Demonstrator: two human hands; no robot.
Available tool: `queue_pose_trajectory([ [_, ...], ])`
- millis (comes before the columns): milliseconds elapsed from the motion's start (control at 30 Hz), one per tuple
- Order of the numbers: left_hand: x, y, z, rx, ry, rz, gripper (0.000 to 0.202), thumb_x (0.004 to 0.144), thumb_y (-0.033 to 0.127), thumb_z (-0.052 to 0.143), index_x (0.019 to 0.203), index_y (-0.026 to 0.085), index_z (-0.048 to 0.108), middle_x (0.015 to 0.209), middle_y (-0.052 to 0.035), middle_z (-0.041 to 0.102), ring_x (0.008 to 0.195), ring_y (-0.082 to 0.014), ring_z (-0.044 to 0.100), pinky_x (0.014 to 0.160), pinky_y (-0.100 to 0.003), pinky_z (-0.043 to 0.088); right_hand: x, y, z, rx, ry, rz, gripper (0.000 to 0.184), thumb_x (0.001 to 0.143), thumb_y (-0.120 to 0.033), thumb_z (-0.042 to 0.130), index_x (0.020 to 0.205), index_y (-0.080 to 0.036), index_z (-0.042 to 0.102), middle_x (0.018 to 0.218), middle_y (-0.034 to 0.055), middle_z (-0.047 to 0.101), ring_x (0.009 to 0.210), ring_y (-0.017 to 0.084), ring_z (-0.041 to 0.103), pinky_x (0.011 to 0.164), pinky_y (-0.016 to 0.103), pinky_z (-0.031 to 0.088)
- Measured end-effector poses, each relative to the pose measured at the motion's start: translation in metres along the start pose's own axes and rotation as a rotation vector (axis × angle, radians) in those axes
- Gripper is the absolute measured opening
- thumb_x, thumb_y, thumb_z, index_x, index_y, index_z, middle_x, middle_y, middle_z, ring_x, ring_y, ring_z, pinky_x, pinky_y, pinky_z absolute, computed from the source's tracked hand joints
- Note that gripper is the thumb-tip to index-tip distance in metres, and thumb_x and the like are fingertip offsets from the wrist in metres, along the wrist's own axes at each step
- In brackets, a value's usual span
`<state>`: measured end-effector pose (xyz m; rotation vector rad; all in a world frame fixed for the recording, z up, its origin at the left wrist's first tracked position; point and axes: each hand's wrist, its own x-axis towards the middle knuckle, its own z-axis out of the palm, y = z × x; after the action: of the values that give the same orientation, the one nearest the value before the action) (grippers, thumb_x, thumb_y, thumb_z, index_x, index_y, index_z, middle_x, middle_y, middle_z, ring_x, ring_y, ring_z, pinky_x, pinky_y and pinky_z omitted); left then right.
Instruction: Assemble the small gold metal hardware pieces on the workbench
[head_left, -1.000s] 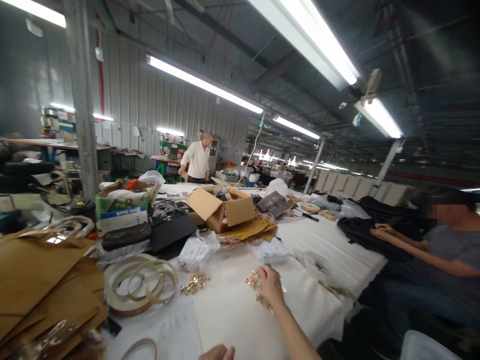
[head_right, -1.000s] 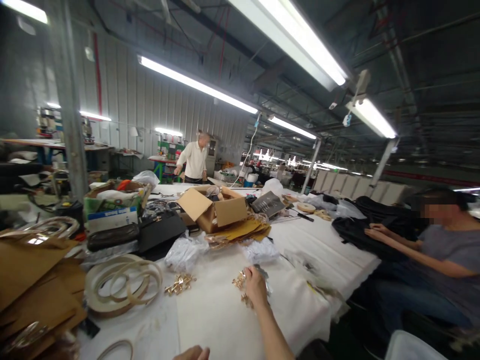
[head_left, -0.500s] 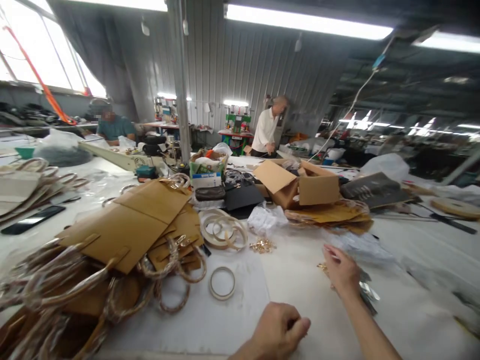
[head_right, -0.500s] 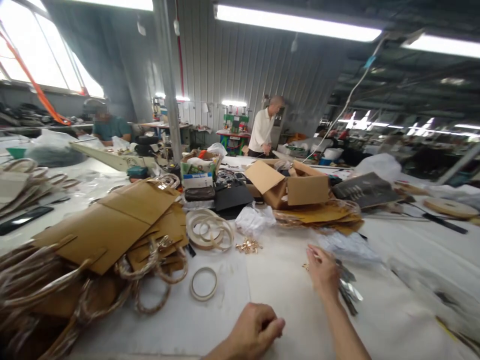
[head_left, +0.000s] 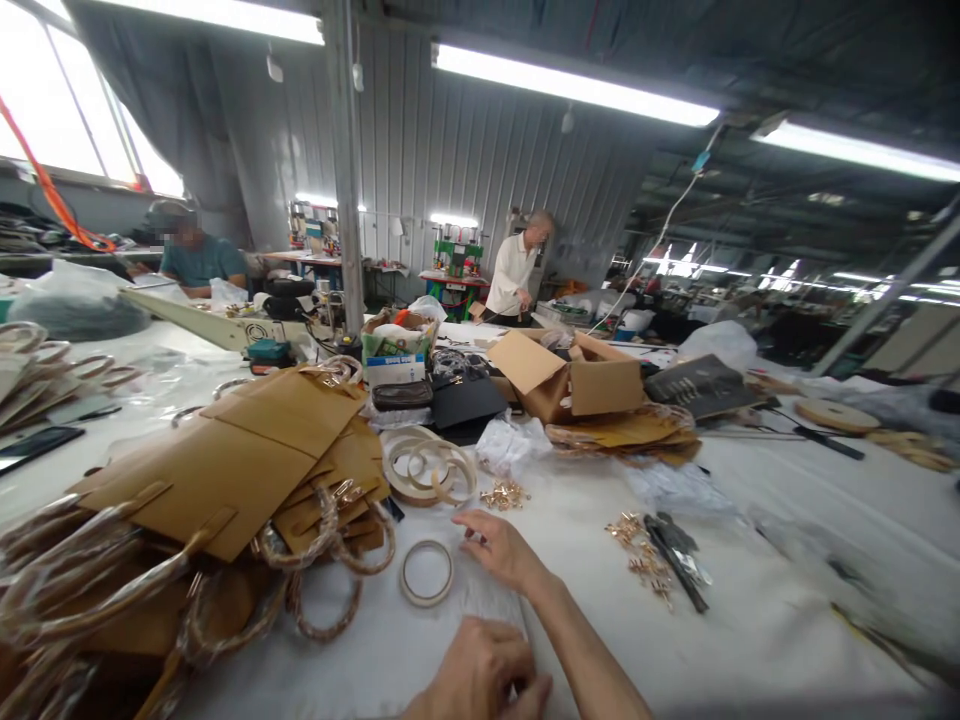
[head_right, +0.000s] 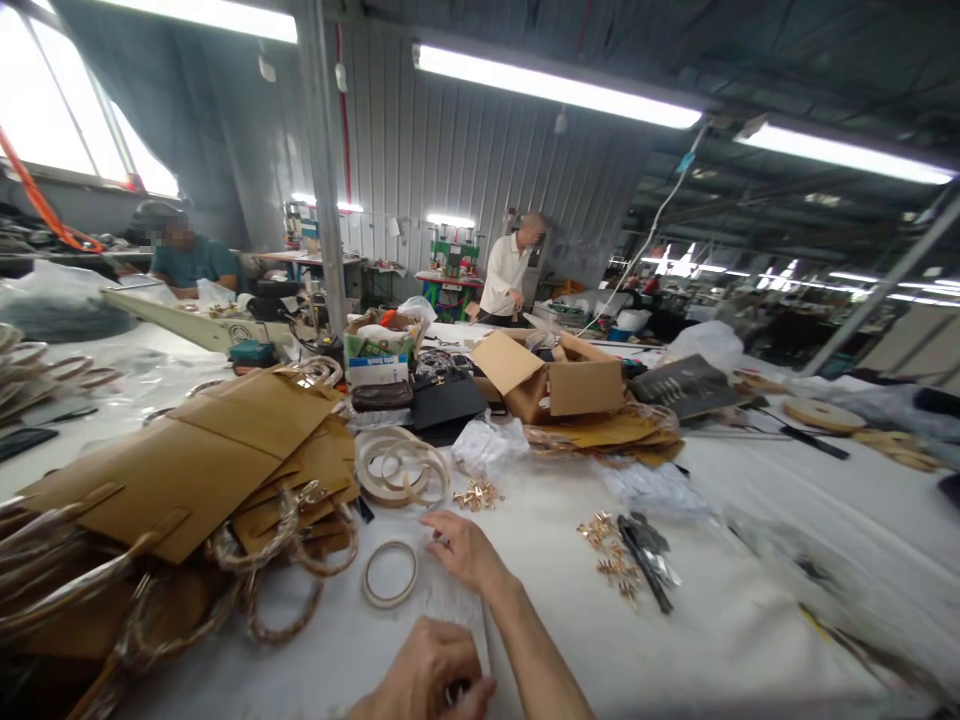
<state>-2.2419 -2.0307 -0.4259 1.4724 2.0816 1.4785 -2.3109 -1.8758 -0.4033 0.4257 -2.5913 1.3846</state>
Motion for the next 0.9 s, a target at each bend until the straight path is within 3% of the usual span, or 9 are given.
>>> queue_pose_trajectory([
  [100, -0.005, -0.009, -0.036, 0.123, 0.339, -0.111, 0.014, 0.097, 0.028, 0.059, 0.098, 0.023, 0.072, 0.088, -0.0099, 0.069, 0.08, -0.0239, 0.063, 0.074, -0.033, 0.048, 0.003, 0.005, 0.006, -0.014, -0.012, 0.011, 0.03, 0.088, -0.02, 0.069, 0.114, -0.029, 0.079, 0.105, 0.0033, 0.079, 0.088, 0.022, 0.072, 0.08, 0.032, 0.054],
  [200, -0.008, -0.036, -0.06, 0.175, 0.486, -0.185, 0.034, 0.09, 0.026, 0.068, 0.124, 0.025, 0.064, 0.115, -0.0117, 0.068, 0.103, -0.0296, 0.064, 0.089, -0.039, 0.052, -0.001, 0.008, 0.007, -0.035, 0.018, 0.019, 0.017, 0.089, -0.024, 0.069, 0.099, -0.027, 0.082, 0.092, 0.0029, 0.079, 0.086, 0.022, 0.071, 0.08, 0.032, 0.051],
  [333, -0.009, -0.063, -0.071, 0.313, 0.35, -0.201, 0.047, 0.091, 0.019, 0.061, 0.137, 0.024, 0.056, 0.124, -0.0127, 0.067, 0.116, -0.0309, 0.062, 0.096, -0.042, 0.053, -0.013, 0.011, 0.006, -0.06, 0.059, 0.044, 0.017, 0.09, -0.022, 0.068, 0.098, -0.028, 0.082, 0.091, 0.0031, 0.078, 0.086, 0.022, 0.071, 0.082, 0.032, 0.05],
  [400, -0.005, -0.064, -0.07, 0.411, 0.27, -0.238, 0.05, 0.091, 0.011, 0.053, 0.139, 0.024, 0.055, 0.123, -0.0119, 0.069, 0.115, -0.0296, 0.063, 0.096, -0.041, 0.053, -0.019, 0.012, 0.006, -0.068, 0.075, 0.055, 0.019, 0.09, -0.02, 0.067, 0.098, -0.028, 0.082, 0.091, 0.003, 0.078, 0.086, 0.021, 0.071, 0.082, 0.032, 0.05],
  [500, 0.005, -0.056, -0.068, 0.54, 0.238, -0.309, 0.048, 0.089, 0.005, 0.048, 0.131, 0.024, 0.061, 0.12, -0.0098, 0.07, 0.114, -0.0279, 0.064, 0.092, -0.037, 0.053, -0.026, 0.011, 0.006, -0.088, 0.11, 0.077, 0.018, 0.089, -0.019, 0.067, 0.097, -0.027, 0.082, 0.09, 0.0023, 0.078, 0.083, 0.02, 0.071, 0.08, 0.03, 0.051],
  [633, 0.011, -0.055, -0.066, 0.54, 0.231, -0.255, 0.024, 0.1, 0.02, 0.047, 0.106, 0.026, 0.069, 0.107, -0.0069, 0.071, 0.1, -0.0251, 0.068, 0.082, -0.033, 0.053, -0.032, 0.01, 0.007, -0.128, 0.133, 0.088, 0.014, 0.085, -0.017, 0.072, 0.09, -0.027, 0.081, 0.086, 0.0001, 0.077, 0.079, 0.018, 0.071, 0.074, 0.026, 0.049],
  [767, 0.009, -0.069, -0.066, 0.45, 0.226, -0.171, 0.022, 0.104, 0.032, 0.047, 0.102, 0.028, 0.069, 0.1, -0.0039, 0.071, 0.094, -0.023, 0.068, 0.079, -0.031, 0.05, -0.035, 0.015, 0.008, -0.15, 0.127, 0.079, 0.013, 0.083, -0.016, 0.074, 0.089, -0.026, 0.079, 0.086, -0.0009, 0.075, 0.079, 0.016, 0.068, 0.071, 0.024, 0.047],
  [900, 0.009, -0.075, -0.069, 0.385, 0.196, -0.203, 0.021, 0.103, 0.035, 0.05, 0.098, 0.029, 0.069, 0.097, -0.0017, 0.072, 0.092, -0.0216, 0.068, 0.079, -0.03, 0.048, -0.038, 0.019, 0.011, -0.119, 0.143, 0.057, 0.016, 0.083, -0.01, 0.071, 0.089, -0.024, 0.074, 0.086, -0.002, 0.071, 0.079, 0.015, 0.064, 0.071, 0.023, 0.045],
])
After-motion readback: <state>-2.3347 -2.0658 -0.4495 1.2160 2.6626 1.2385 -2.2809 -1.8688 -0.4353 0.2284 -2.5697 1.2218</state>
